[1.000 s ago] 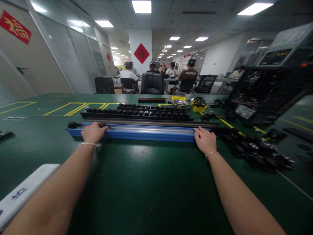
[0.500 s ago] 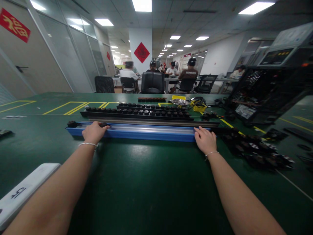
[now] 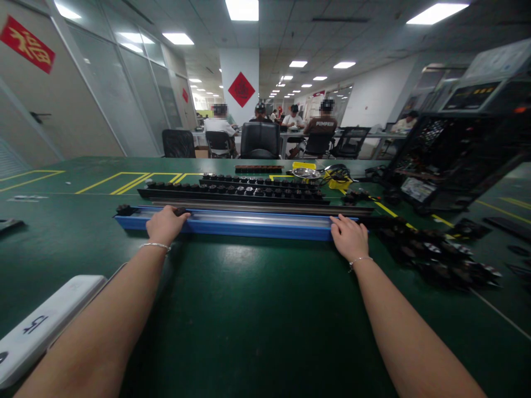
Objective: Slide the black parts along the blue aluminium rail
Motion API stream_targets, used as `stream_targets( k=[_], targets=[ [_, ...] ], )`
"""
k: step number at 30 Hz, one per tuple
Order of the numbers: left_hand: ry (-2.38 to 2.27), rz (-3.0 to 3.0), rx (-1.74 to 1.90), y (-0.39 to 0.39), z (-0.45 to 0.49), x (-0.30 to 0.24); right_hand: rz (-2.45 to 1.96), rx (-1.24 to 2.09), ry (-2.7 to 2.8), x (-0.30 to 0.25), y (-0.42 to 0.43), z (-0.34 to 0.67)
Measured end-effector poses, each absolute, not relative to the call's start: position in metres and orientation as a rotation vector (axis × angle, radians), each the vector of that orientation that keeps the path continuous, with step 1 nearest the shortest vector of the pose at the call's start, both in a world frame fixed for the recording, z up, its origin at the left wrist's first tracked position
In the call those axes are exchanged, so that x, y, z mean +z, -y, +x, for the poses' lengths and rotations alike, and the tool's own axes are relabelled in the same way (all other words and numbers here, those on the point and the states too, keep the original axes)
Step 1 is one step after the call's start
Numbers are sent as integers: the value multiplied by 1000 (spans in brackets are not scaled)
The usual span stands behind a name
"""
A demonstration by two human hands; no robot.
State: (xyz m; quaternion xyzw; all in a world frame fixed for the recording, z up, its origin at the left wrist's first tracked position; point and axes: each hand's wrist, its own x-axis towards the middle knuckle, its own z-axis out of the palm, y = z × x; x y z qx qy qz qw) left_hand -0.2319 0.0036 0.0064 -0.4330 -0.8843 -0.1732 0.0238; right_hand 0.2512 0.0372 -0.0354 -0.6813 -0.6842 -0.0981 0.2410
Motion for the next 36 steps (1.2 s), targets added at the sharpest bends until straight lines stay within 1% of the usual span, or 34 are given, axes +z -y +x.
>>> stream_targets(
  k=[8,36],
  targets=[
    [2685,-1379,-537,-4,-228,3,-1872,-282,1874,-35,-37,251],
    [2712,-1368,-555,-1,-200,6,-1878,-272,1889,-34,-36,251]
  ],
)
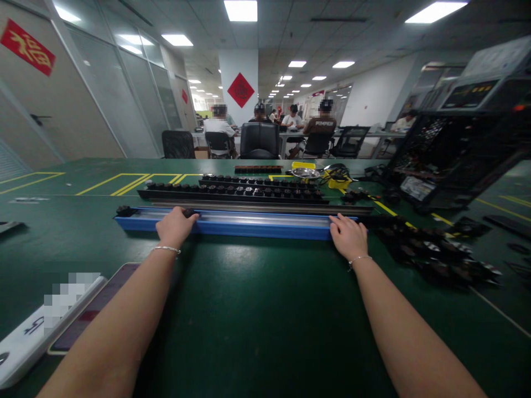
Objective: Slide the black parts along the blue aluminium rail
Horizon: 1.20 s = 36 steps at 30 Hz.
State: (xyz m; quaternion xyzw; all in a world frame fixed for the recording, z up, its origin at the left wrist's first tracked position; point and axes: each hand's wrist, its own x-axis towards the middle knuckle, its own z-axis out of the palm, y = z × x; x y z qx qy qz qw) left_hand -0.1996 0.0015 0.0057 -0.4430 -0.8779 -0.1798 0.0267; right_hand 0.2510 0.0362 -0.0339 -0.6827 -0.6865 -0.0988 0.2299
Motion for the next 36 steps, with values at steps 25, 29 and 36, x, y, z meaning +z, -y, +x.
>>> stream_targets(
  k=[25,29,36],
  targets=[
    [2635,-1359,-644,2,-171,-2,-1883,-264,1887,-35,-38,252],
    [2627,-1361,-701,3,-165,-4,-1887,-284,1879,-34,-36,251],
    [2602,-1403,-640,2,-158,-6,-1861,-288,1882,-35,-36,251]
  ],
)
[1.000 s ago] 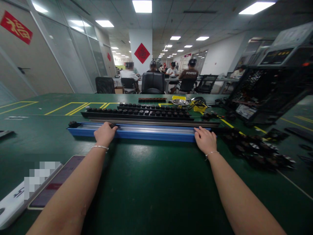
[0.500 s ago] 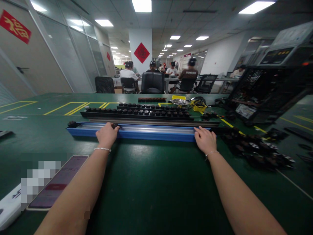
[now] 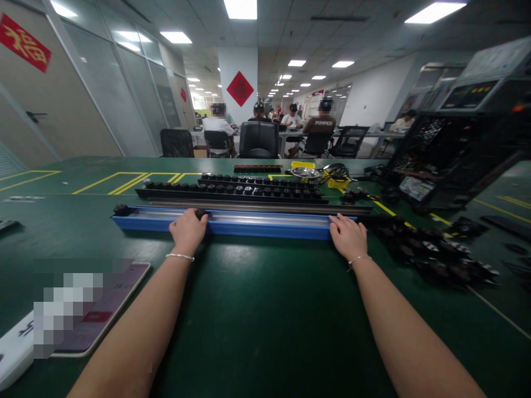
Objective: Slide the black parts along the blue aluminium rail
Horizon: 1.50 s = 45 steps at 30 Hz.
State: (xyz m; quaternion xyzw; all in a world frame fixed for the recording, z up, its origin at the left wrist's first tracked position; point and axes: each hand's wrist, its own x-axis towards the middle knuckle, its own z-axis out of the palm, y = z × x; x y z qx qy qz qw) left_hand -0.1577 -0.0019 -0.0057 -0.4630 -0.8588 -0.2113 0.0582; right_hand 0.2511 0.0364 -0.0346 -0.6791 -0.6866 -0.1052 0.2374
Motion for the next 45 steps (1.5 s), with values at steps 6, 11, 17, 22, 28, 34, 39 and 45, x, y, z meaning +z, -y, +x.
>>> stream_targets(
  k=[6,11,17,22,28,34,39,45],
  targets=[
    [2577,-1422,-633,3,-157,-6,-1872,-272,1879,-34,-37,251],
    [2568,-1428,-633,3,-159,-8,-1881,-248,1878,-34,-36,251],
    [2531,-1467,-648,2,-159,-10,-1874,-255,1873,-34,-36,251],
    [2512,-1490,-651,2,-160,-12,-1857,-279,1877,-35,-37,251],
    [2488,-1517,-620,4,-158,-12,-1866,-280,1869,-36,-38,251],
    [2427,-1542,-603,4,-157,-14,-1884,-265,1875,-35,-37,251],
    [2425,-1552,-597,3,-160,-15,-1879,-258,1868,-35,-37,251],
    [2406,-1585,-592,3,-158,-16,-1889,-238,1878,-34,-38,251]
  ],
)
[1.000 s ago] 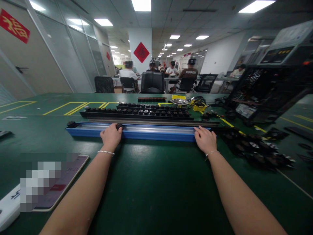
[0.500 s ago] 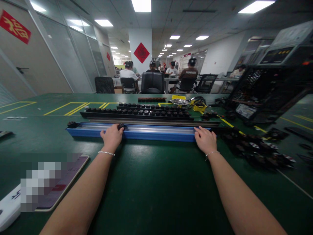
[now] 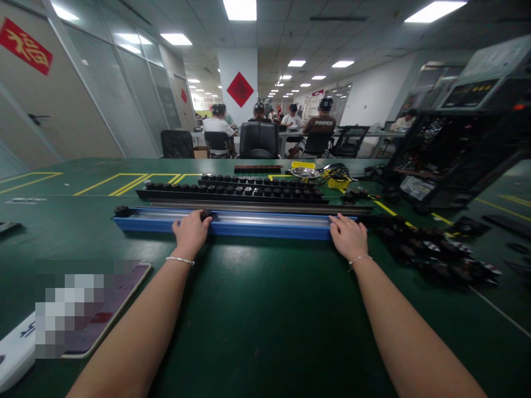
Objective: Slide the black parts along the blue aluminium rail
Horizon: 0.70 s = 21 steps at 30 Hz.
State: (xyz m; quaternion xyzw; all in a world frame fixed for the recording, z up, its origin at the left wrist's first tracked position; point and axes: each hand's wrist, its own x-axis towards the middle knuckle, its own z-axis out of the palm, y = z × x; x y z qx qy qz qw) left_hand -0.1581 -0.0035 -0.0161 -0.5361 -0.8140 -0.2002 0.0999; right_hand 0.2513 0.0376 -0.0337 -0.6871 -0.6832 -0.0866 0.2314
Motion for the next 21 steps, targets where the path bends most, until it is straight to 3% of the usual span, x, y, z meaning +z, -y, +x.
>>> stream_targets(
  k=[21],
  targets=[
    [2290,-1747,-559,3,-150,-16,-1890,-243,1886,-33,-37,251]
  ],
)
